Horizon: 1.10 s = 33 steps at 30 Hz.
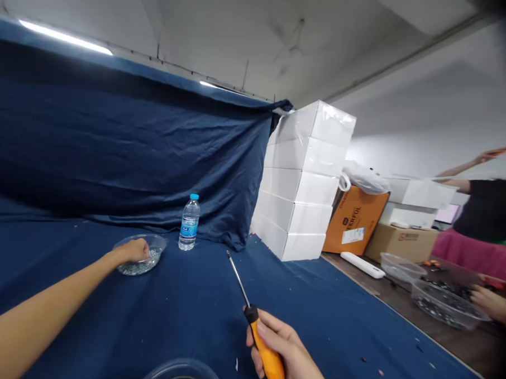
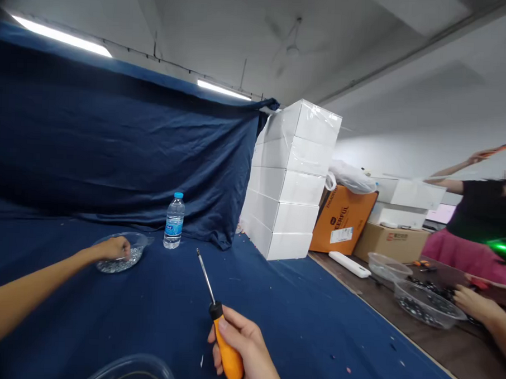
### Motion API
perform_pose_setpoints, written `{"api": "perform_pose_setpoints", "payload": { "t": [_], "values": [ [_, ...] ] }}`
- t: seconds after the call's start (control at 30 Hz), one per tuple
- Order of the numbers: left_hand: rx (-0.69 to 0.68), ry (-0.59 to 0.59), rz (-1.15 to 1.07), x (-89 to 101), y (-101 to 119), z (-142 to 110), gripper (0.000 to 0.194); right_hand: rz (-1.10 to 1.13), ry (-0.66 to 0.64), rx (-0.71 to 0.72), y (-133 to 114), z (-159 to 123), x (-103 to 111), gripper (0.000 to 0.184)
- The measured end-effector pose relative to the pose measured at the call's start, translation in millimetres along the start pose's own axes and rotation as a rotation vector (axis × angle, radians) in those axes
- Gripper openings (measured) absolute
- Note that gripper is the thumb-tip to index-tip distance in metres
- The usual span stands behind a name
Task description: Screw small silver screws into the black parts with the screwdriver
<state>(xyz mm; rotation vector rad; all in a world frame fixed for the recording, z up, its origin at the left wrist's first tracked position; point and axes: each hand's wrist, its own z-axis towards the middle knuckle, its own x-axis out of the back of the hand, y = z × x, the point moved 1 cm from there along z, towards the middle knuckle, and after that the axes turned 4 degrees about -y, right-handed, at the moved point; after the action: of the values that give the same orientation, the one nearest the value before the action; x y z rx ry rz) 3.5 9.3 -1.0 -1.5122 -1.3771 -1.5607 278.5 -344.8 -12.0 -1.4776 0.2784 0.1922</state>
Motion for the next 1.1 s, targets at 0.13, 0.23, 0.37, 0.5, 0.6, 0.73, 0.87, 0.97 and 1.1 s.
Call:
{"api": "perform_pose_setpoints", "payload": {
  "t": [0.13, 0.23, 0.37, 0.5, 0.6, 0.73, 0.87, 0.97, 1.1],
  "values": [
    [-0.044, 0.109, -0.061, -1.2, -2, -4, 0.02, 0.003, 0.067, 0.009, -1, -5, -3, 0.03],
    [-0.124, 0.245, -0.157, 0.2, 1, -18, 0.024, 0.003, 0.078, 0.006, -1, -4, -3, 0.033],
    [-0.185, 0.381, -0.33, 8.9, 10, -40, 0.024, -0.017, 0.072, -0.001, -3, -4, -3, 0.033],
    [-0.232, 0.431, -0.505, 16.7, 25, -70, 0.023, -0.012, 0.114, 0.008, -7, -11, -9, 0.04],
    [-0.338, 0.374, -0.615, 10.3, 48, -108, 0.037, -0.003, 0.093, 0.027, -6, -15, -18, 0.043],
    [-0.559, 0.193, -0.724, -10.1, 96, -180, 0.036, -0.035, 0.084, 0.109, -3, -19, -35, 0.046],
    [-0.659, -0.115, -0.717, -25.8, 137, -248, 0.028, -0.091, 0.178, 0.256, -1, -25, -50, 0.053],
    [-0.636, -0.183, -0.694, -32.2, 148, -275, 0.026, -0.13, 0.151, 0.254, 6, -28, -54, 0.046],
    [-0.638, -0.201, -0.747, -41.6, 148, -286, 0.024, -0.158, 0.048, 0.278, 16, -29, -55, 0.041]
  ]
}}
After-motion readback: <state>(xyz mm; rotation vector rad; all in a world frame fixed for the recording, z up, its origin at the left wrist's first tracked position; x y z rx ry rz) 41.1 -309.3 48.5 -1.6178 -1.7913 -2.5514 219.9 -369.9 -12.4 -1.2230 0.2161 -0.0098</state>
